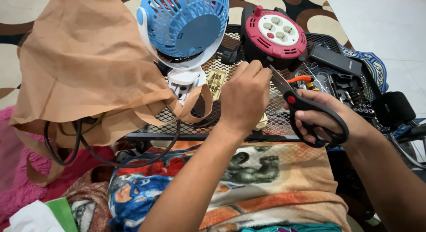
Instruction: The person repairs an electrical plug and power strip at a low mesh table. They use scissors to cut and strip the power cord, manipulate the plug's contacts by hand, and use a screwdriver and pliers on the plug and socket components.
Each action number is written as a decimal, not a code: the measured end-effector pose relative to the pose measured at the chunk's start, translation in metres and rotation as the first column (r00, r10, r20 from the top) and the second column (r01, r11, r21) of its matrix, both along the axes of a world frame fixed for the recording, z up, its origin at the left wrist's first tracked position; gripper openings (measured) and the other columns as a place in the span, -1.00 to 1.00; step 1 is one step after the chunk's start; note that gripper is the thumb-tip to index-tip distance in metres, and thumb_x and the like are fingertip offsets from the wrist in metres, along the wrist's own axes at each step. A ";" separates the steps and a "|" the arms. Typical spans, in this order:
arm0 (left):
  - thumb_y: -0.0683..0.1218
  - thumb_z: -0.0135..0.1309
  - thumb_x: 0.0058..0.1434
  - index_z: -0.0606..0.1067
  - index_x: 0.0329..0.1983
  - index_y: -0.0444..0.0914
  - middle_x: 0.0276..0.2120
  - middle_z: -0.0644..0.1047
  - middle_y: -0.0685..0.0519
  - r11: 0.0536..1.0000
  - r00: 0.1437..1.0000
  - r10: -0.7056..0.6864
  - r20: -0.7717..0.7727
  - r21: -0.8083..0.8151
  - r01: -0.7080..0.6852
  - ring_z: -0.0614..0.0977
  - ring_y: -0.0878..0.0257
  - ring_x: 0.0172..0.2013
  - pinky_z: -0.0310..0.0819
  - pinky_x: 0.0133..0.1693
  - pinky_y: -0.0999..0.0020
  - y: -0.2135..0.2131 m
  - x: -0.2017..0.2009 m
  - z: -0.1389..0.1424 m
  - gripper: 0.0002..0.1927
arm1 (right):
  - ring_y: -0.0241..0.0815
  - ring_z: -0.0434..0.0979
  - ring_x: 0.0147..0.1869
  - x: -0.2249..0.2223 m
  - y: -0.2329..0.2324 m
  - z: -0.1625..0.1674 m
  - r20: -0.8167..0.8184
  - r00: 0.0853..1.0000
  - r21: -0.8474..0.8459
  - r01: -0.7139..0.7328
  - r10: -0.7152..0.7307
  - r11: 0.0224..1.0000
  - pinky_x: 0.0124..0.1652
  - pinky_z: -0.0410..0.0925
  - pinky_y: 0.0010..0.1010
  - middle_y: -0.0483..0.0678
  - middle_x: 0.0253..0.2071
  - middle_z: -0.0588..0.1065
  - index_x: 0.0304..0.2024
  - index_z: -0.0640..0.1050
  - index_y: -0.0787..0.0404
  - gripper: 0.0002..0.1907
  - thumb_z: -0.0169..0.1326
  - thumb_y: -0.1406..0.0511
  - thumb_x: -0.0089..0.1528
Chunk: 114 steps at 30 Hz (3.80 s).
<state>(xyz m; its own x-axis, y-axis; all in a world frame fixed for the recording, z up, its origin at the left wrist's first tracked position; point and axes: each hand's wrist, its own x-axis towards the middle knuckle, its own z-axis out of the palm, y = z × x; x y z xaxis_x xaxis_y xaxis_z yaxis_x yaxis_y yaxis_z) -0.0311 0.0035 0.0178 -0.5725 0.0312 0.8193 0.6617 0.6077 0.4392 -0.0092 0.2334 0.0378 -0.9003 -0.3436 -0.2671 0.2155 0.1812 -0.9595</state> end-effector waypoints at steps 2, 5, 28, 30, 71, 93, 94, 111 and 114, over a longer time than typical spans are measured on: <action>-0.23 0.12 0.19 0.49 -0.33 -0.26 -0.32 0.44 0.03 1.000 1.000 -0.023 0.000 0.002 0.023 0.55 0.05 -0.19 0.47 -0.22 0.15 0.002 0.002 0.000 -0.97 | -0.24 0.43 -0.52 0.001 -0.001 0.001 0.014 1.000 -0.022 0.003 -0.003 1.000 -0.58 0.30 -0.44 -0.05 -0.47 0.44 0.02 0.43 0.31 -0.68 0.10 0.38 0.22; -0.24 0.10 0.15 0.47 -0.36 -0.26 -0.32 0.44 0.03 0.997 0.997 -0.073 0.017 0.007 0.073 0.56 0.05 -0.17 0.48 -0.22 0.15 0.007 0.010 0.002 -0.96 | -0.23 0.48 -0.48 0.000 -0.002 0.004 0.089 0.996 -0.144 -0.006 0.019 0.990 -0.52 0.37 -0.43 -0.04 -0.45 0.47 0.02 0.41 0.27 -0.67 0.08 0.35 0.20; -0.15 0.13 0.28 0.55 -0.31 -0.28 -0.33 0.52 -0.02 0.997 0.985 0.042 0.170 0.058 -0.053 0.59 -0.02 -0.22 0.42 -0.24 0.09 -0.003 0.004 0.000 -0.91 | -0.19 0.54 -0.44 -0.002 0.004 -0.001 -0.457 0.880 0.647 0.229 0.129 0.727 -0.41 0.38 -0.37 -0.03 -0.48 0.55 -0.06 0.57 0.26 -0.48 0.39 0.16 0.02; -0.14 0.14 0.27 0.56 -0.31 -0.27 -0.36 0.52 -0.01 0.994 0.975 -0.037 0.220 0.109 0.013 0.60 0.01 -0.26 0.43 -0.24 0.12 -0.003 0.008 0.002 -0.91 | -0.06 0.63 -0.42 -0.004 -0.004 -0.004 -0.444 0.884 0.763 0.289 0.145 0.578 -0.34 0.41 -0.25 0.05 -0.46 0.60 -0.04 0.57 0.25 -0.47 0.41 0.13 0.05; -0.31 0.17 0.25 0.59 -0.22 -0.35 -0.34 0.46 0.17 0.528 0.604 -0.780 0.161 0.689 0.497 0.42 0.46 -0.37 0.32 -0.32 0.48 -0.013 0.028 -0.003 -0.94 | -0.37 0.42 -0.03 -0.009 -0.032 0.009 -0.494 0.855 -0.041 -0.204 0.158 0.978 0.01 0.32 -0.50 -0.13 -0.14 0.45 -0.18 0.54 0.31 -0.87 0.06 0.36 0.43; -0.16 0.20 0.24 0.61 -0.25 -0.30 -0.36 0.58 0.05 0.742 0.803 -0.558 0.210 0.559 0.370 0.57 0.31 -0.39 0.42 -0.33 0.40 -0.013 0.024 -0.011 -0.90 | -0.28 0.50 0.03 0.000 -0.043 0.016 -0.803 0.563 0.403 0.273 0.194 0.873 -0.04 0.37 -0.47 -0.05 -0.07 0.46 -0.13 0.52 0.27 -0.94 0.14 0.43 0.35; -0.16 0.19 0.25 0.61 -0.24 -0.30 -0.34 0.59 0.04 0.755 0.823 -0.535 0.190 0.545 0.365 0.61 0.29 -0.36 0.45 -0.31 0.39 -0.011 0.024 -0.012 -0.90 | -0.26 0.52 0.01 0.002 -0.042 0.016 -0.828 0.511 0.436 0.330 0.230 0.837 -0.03 0.38 -0.43 -0.03 -0.07 0.47 -0.10 0.53 0.25 -0.92 0.16 0.42 0.35; -0.13 0.20 0.24 0.63 -0.26 -0.32 -0.43 0.58 0.06 0.785 0.857 -0.432 0.280 0.585 0.205 0.56 0.33 -0.47 0.42 -0.39 0.41 -0.004 0.022 -0.010 -0.86 | 0.12 0.53 -0.03 0.019 -0.026 -0.010 -0.437 0.796 0.880 0.282 0.418 0.382 -0.01 0.39 -0.14 0.12 -0.14 0.49 -0.16 0.61 0.24 -0.64 0.19 0.11 0.17; -0.12 0.22 0.23 0.64 -0.27 -0.31 -0.45 0.57 0.07 0.788 0.853 -0.422 0.307 0.590 0.177 0.51 0.37 -0.50 0.38 -0.44 0.42 -0.005 0.021 -0.009 -0.86 | 0.11 0.52 0.02 0.015 -0.026 -0.010 -0.378 0.839 0.899 0.231 0.392 0.372 0.00 0.38 -0.15 0.12 -0.08 0.48 -0.12 0.57 0.21 -0.61 0.23 0.12 0.11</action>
<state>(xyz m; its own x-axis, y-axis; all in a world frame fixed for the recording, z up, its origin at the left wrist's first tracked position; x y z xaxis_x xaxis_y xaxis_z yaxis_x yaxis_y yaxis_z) -0.0100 -0.0014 0.0085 -0.8851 -0.1016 0.4542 0.4563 0.0025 0.8898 0.0058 0.2072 0.0275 -0.9662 -0.2565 -0.0279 -0.2508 0.9591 -0.1311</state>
